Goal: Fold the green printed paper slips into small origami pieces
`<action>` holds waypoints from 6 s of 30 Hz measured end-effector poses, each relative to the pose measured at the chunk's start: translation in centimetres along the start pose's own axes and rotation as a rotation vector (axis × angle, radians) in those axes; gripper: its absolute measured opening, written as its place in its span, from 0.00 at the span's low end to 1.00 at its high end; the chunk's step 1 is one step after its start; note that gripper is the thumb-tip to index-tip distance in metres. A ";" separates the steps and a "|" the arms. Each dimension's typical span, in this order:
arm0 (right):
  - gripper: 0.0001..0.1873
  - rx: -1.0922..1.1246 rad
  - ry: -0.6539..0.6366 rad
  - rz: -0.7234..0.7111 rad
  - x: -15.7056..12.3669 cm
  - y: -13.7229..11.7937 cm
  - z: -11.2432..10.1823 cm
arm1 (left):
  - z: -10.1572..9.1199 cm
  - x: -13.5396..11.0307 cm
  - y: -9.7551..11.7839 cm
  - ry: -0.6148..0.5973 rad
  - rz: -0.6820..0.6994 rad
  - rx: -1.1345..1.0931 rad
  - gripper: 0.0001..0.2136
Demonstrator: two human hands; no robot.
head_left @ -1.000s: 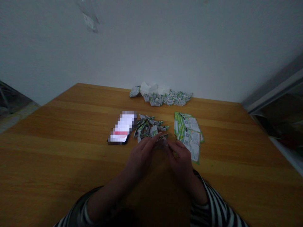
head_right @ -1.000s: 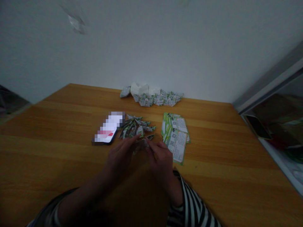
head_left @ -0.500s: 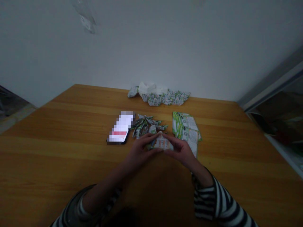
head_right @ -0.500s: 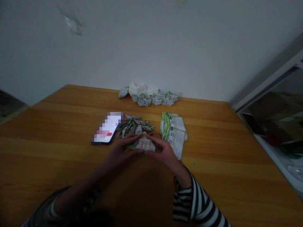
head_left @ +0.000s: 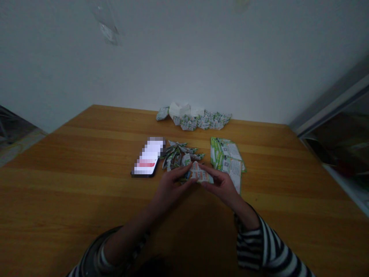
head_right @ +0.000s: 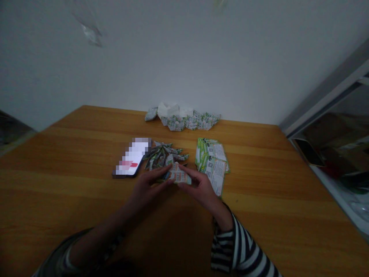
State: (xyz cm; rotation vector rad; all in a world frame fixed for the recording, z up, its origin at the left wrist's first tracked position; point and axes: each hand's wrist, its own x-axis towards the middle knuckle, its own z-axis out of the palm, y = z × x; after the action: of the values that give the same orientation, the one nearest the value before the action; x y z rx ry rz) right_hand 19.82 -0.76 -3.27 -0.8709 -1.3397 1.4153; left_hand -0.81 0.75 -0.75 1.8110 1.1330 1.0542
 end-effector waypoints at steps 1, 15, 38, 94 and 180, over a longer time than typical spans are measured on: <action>0.31 -0.017 -0.004 0.002 0.0 0.0 0.0 | -0.1 0.0 0.0 0.010 0.003 0.006 0.20; 0.08 -0.261 0.289 -0.007 0.3 -0.1 1.2 | 0.3 0.2 -0.2 -0.016 -0.192 -0.226 0.14; 0.06 -0.233 0.308 -0.005 0.2 -0.8 1.3 | -0.3 -0.3 -0.2 -0.105 -0.231 -0.358 0.11; 0.17 -0.411 0.201 -0.111 -0.4 -1.5 1.5 | 0.9 -1.2 1.6 -0.386 -0.113 -0.257 0.20; 0.19 -0.274 -0.048 -0.090 -0.4 -2.2 0.5 | -0.6 0.2 0.9 -0.222 -0.204 -0.389 0.10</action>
State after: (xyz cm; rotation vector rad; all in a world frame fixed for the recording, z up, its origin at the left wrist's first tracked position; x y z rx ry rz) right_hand 19.86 -1.45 -1.12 -0.9456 -1.6151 1.2068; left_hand -1.03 0.68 0.34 1.4320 0.8857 0.8594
